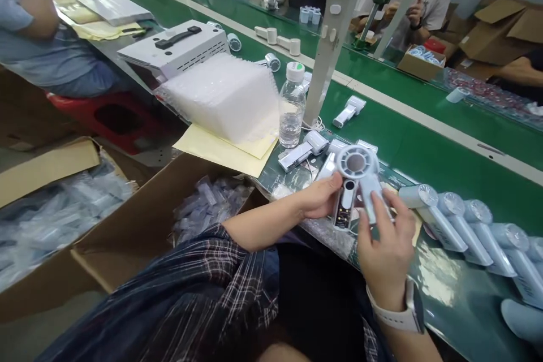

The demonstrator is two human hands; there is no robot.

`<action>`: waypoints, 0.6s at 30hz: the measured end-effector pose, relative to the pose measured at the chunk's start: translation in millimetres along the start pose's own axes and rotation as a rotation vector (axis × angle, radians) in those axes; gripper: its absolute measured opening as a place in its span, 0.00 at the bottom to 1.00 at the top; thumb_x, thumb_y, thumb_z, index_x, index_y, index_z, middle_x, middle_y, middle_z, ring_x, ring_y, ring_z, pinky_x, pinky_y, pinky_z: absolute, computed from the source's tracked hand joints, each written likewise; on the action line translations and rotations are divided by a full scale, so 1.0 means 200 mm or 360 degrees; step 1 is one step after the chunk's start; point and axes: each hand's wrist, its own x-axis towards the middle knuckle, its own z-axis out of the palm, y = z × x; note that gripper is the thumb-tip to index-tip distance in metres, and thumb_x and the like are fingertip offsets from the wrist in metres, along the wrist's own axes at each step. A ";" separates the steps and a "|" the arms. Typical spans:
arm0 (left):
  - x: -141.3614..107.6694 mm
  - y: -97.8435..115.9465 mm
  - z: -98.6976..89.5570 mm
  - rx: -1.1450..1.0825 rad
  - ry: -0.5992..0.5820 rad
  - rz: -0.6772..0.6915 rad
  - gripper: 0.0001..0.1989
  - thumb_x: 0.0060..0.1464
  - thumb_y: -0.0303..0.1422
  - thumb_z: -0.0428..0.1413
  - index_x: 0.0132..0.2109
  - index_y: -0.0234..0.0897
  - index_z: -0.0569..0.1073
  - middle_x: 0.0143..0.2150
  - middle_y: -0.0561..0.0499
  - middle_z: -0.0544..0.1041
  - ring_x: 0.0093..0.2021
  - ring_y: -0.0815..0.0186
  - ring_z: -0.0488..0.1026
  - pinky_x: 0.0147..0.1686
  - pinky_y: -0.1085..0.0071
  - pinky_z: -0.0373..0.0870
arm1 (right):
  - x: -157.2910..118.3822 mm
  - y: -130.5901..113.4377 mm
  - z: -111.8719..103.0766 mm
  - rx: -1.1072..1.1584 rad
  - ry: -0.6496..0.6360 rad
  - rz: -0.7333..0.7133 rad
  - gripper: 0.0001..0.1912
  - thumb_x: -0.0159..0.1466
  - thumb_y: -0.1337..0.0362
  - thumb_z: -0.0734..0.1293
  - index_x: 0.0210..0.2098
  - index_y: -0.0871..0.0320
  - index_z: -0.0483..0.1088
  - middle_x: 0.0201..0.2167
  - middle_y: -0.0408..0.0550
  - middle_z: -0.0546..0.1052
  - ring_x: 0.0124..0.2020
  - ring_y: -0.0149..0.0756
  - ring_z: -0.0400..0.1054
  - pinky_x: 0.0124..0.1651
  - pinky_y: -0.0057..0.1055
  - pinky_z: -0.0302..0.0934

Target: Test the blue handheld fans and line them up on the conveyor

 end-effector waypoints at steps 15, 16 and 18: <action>-0.58 0.50 -0.19 0.0680 0.0553 0.0955 0.41 0.40 0.77 0.60 0.36 0.42 0.75 0.43 0.41 0.85 0.64 0.39 0.79 0.57 0.43 0.81 | 1.08 -0.30 0.88 0.1131 -0.0707 0.0496 0.45 0.57 0.47 0.79 0.66 0.62 0.65 0.55 0.64 0.79 0.58 0.55 0.77 0.65 0.59 0.71; -0.59 0.51 -0.20 0.0691 0.0575 0.1015 0.41 0.42 0.78 0.59 0.37 0.43 0.75 0.42 0.42 0.85 0.64 0.40 0.79 0.57 0.44 0.81 | 1.06 -0.27 0.85 0.1111 -0.0617 0.0474 0.45 0.55 0.47 0.80 0.64 0.60 0.67 0.55 0.62 0.78 0.59 0.56 0.76 0.67 0.60 0.69; -0.62 0.52 -0.24 0.0696 0.0623 0.1152 0.40 0.44 0.77 0.59 0.37 0.44 0.76 0.41 0.44 0.84 0.63 0.41 0.79 0.55 0.45 0.82 | 0.96 -0.17 0.69 0.1161 -0.0414 0.0401 0.43 0.55 0.44 0.80 0.63 0.56 0.68 0.56 0.59 0.77 0.61 0.56 0.74 0.69 0.59 0.68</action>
